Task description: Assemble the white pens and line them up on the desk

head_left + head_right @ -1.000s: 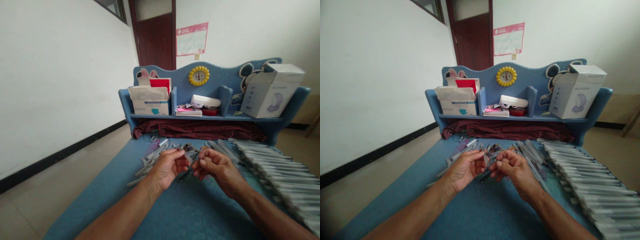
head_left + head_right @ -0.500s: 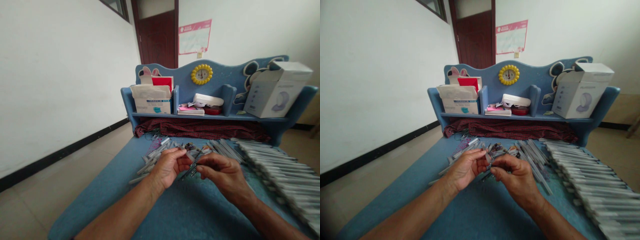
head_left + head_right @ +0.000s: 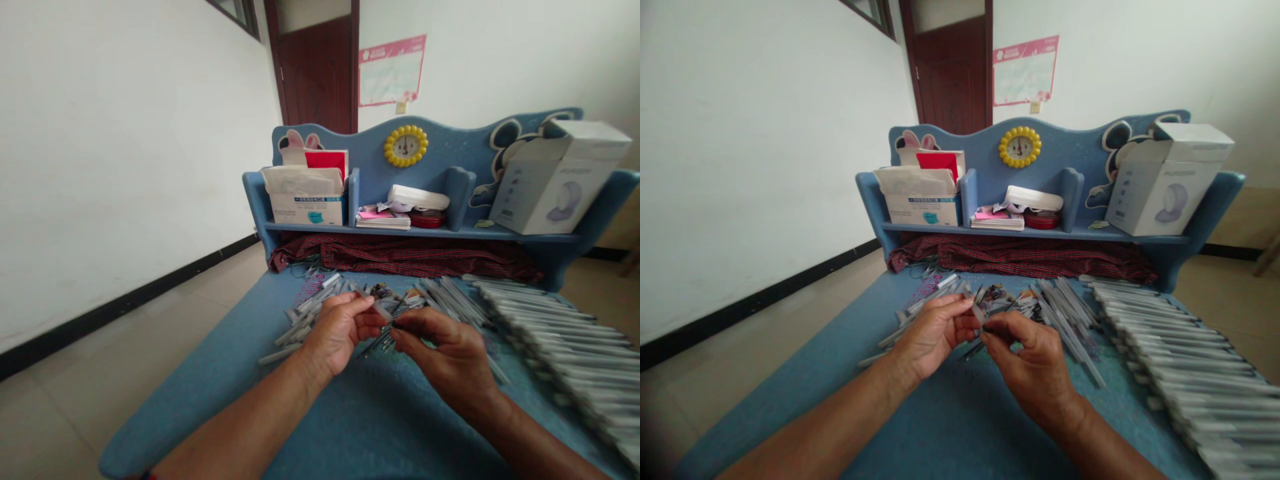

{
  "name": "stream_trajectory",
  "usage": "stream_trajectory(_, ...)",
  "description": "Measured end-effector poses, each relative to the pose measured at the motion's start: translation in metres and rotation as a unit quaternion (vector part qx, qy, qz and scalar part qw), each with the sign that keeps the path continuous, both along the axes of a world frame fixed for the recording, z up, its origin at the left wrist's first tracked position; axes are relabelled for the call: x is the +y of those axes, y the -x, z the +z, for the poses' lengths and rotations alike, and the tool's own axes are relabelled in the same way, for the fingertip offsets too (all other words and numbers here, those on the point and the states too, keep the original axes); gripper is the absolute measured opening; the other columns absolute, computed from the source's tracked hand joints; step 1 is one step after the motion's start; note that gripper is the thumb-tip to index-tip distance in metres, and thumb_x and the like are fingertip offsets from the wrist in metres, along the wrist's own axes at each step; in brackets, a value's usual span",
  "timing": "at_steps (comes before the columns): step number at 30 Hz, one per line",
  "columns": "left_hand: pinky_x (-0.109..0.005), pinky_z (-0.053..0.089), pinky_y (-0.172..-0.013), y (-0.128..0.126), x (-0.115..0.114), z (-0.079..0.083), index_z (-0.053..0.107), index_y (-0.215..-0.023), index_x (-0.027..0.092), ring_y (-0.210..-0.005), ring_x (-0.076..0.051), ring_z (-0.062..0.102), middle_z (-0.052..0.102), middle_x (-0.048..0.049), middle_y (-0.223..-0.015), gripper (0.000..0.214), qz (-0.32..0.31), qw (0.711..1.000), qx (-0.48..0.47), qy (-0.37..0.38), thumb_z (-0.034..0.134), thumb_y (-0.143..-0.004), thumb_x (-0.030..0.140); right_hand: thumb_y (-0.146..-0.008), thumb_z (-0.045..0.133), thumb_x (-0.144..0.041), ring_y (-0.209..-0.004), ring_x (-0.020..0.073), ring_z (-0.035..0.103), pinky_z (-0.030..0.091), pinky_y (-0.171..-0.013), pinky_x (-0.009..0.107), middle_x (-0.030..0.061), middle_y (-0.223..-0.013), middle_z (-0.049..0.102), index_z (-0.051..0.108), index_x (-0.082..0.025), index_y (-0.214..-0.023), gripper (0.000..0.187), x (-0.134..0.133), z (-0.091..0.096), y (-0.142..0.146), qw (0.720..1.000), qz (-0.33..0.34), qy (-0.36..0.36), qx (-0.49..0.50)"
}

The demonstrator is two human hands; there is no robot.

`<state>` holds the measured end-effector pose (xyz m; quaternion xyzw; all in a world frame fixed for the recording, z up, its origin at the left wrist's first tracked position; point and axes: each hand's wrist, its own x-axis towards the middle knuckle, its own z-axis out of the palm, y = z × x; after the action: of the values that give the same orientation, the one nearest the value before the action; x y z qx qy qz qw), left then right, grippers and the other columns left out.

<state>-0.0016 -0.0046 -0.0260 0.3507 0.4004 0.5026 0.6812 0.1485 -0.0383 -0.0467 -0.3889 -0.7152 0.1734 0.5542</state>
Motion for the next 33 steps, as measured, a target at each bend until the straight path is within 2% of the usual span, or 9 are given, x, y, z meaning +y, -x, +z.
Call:
stream_trajectory(11, -0.018, 0.049, -0.044, -0.0003, 0.001, -0.0013, 0.056, -0.077, 0.01, -0.05, -0.011, 0.062, 0.065, -0.005, -0.061, 0.002, 0.01, 1.0, 0.009, -0.005, 0.055, -0.077, 0.011, -0.074, 0.062, -0.017, -0.053, 0.0101, 0.059, 0.048, -0.053, 0.02, -0.0041, -0.061, 0.063, 0.062, -0.021, -0.077, 0.004, 0.0006, 0.0004, -0.0012, 0.999, -0.027, -0.001, -0.021)
stream_trajectory(25, -0.018, 0.047, -0.044, -0.0023, -0.0013, -0.0031, 0.055, -0.08, 0.011, -0.052, -0.012, 0.062, 0.065, -0.0065, -0.065, 0.006, 0.007, 0.998, 0.042, -0.043, 0.057, -0.075, 0.015, -0.075, 0.062, -0.016, -0.053, 0.0086, 0.059, 0.047, -0.052, 0.018, -0.0052, -0.061, 0.064, 0.062, -0.021, -0.077, 0.006, 0.0003, 0.0012, -0.0013, 0.999, -0.028, -0.006, -0.033)
stream_trajectory(33, -0.017, 0.046, -0.042, -0.0017, -0.0024, -0.0015, 0.056, -0.079, 0.01, -0.052, -0.012, 0.062, 0.065, -0.0063, -0.065, 0.007, 0.017, 0.998, 0.05, -0.042, 0.058, -0.074, 0.015, -0.075, 0.062, -0.015, -0.053, 0.0095, 0.06, 0.048, -0.052, 0.018, -0.0038, -0.062, 0.065, 0.063, -0.02, -0.076, 0.005, -0.0005, 0.0036, -0.0017, 0.995, -0.046, -0.054, -0.073)
